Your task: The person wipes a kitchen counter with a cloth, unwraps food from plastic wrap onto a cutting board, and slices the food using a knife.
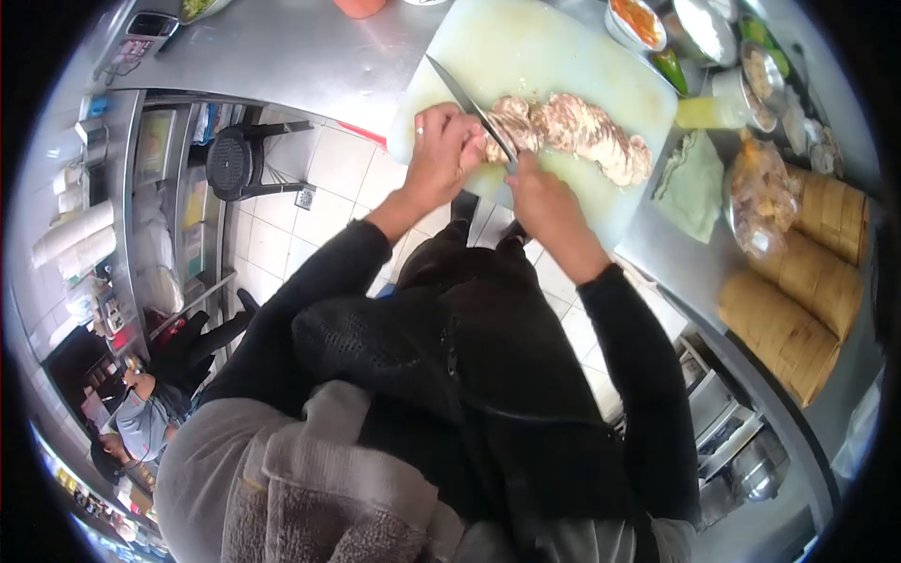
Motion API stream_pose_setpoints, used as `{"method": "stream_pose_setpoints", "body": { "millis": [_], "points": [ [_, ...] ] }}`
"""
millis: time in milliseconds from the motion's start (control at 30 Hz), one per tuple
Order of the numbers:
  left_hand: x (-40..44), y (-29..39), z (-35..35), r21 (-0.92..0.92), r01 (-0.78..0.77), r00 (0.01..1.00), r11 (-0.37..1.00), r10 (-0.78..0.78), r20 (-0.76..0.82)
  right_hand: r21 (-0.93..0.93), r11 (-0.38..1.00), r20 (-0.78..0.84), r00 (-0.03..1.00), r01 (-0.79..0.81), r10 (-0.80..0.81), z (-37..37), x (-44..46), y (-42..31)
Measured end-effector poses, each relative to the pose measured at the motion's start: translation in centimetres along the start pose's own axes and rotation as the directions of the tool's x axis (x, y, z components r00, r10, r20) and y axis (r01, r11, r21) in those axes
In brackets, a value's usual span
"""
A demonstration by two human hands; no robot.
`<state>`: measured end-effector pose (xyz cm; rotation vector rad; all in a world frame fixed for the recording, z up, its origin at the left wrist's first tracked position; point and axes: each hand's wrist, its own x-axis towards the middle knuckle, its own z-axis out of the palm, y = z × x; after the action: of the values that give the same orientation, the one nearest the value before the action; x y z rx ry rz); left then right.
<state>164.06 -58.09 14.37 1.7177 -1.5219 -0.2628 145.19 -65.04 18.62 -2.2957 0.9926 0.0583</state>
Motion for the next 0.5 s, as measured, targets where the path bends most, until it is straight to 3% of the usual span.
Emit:
{"method": "stream_pose_setpoints", "body": {
  "millis": [67, 167, 300, 500],
  "points": [
    [0.6, -0.3, -0.5, -0.030, -0.016, 1.000, 0.999, 0.016, 0.012, 0.003, 1.000, -0.049, 0.999, 0.010, -0.010, -1.1, 0.2, 0.2],
    [-0.1, 0.2, -1.2, -0.129, 0.046, 0.998, 0.991, -0.052, -0.043, -0.065, 0.998, 0.011, 1.000, 0.018, -0.018, -2.8, -0.7, -0.2],
    [-0.3, -0.3, -1.5, -0.025, 0.059, 0.998, 0.998, -0.059, -0.001, -0.259, 0.960, 0.124, 0.982, -0.109, 0.145, -10.0, -5.8, -4.7],
    [-0.6, -0.4, -1.2, -0.043, 0.040, 0.999, 0.998, -0.041, -0.023, -0.355, 0.931, 0.171, 0.974, -0.079, 0.148, -12.1, -9.4, -5.6]
  ]
}}
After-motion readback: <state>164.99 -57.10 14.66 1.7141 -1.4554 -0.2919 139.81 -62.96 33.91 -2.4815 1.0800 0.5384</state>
